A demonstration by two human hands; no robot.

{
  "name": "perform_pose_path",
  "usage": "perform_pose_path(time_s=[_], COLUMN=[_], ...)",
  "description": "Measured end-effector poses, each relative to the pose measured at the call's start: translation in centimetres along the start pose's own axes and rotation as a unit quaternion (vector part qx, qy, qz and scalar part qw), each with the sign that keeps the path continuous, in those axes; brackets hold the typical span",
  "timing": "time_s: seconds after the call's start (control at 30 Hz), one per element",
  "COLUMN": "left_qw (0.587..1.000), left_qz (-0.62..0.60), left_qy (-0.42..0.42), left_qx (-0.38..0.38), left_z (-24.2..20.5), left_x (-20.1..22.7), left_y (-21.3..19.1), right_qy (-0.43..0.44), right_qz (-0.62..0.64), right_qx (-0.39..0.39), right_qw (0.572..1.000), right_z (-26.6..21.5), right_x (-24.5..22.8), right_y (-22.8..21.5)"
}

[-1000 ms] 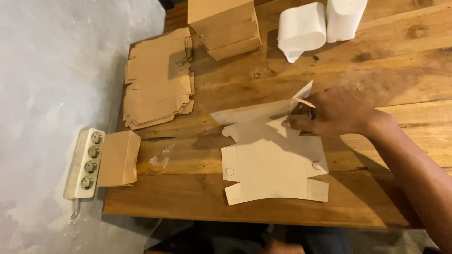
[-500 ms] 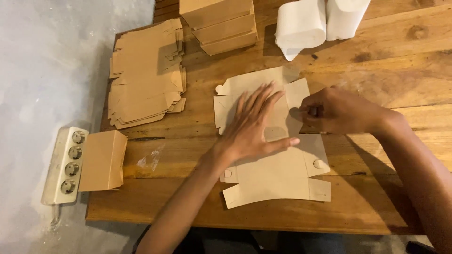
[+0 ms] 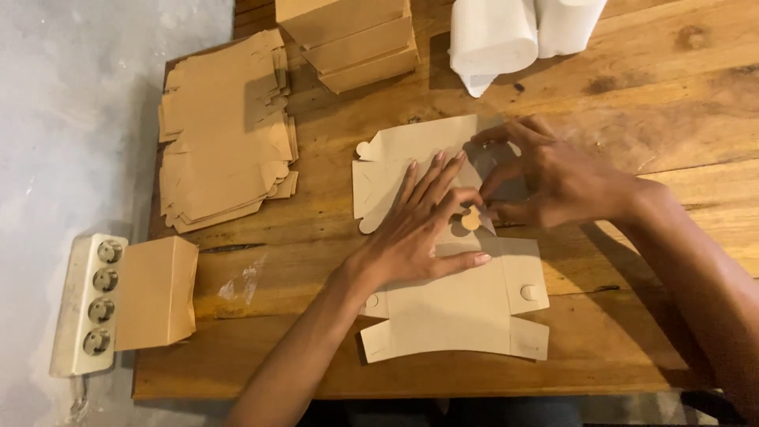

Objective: The person folds flat cardboard pieces into small boxes by hand on a wooden table. They crease the pre-scored lines, fold the side flaps, and tuck the tabs to form the box shape. Stacks of flat cardboard and finished boxes are visible nearby.

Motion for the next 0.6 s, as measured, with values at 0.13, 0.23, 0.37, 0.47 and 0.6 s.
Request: perform_pose_path(time_s=[0.13, 0.23, 0.37, 0.47, 0.6], left_qw=[1.0, 0.999, 0.999, 0.999, 0.999], left_qz=[0.021, 0.028, 0.021, 0.033, 0.008], left_qy=[-0.002, -0.017, -0.003, -0.01, -0.016], left_qx=[-0.017, -0.039, -0.029, -0.03, -0.032], left_z=[-0.1, -0.1, 0.0, 0.0, 0.0], left_x=[0.5, 1.1, 1.1, 1.5, 1.4], left_y=[-0.1, -0.7, 0.1, 0.0, 0.1], right_qy=[-0.018, 0.038, 0.02, 0.025, 0.018], right_qz=[-0.002, 0.002, 0.045, 0.038, 0.007], right_qx=[0.045, 0.042, -0.006, -0.032, -0.033], right_qw=[0.999, 0.998, 0.999, 0.998, 0.999], right_z=[0.2, 0.1, 0.3, 0.2, 0.6], right_x=[0.8, 0.0, 0.5, 0.9, 1.6], right_y=[0.6, -0.7, -0.2, 0.3, 1.1])
Point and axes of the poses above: each hand's wrist, its own z-axis towards the middle knuckle, its own y-axis out of the palm, x = y × z, the point moved 1 cm from there along z, towards the middle knuckle, and after that the axes turned 14 degrees about -x, right-handed, at the moved point
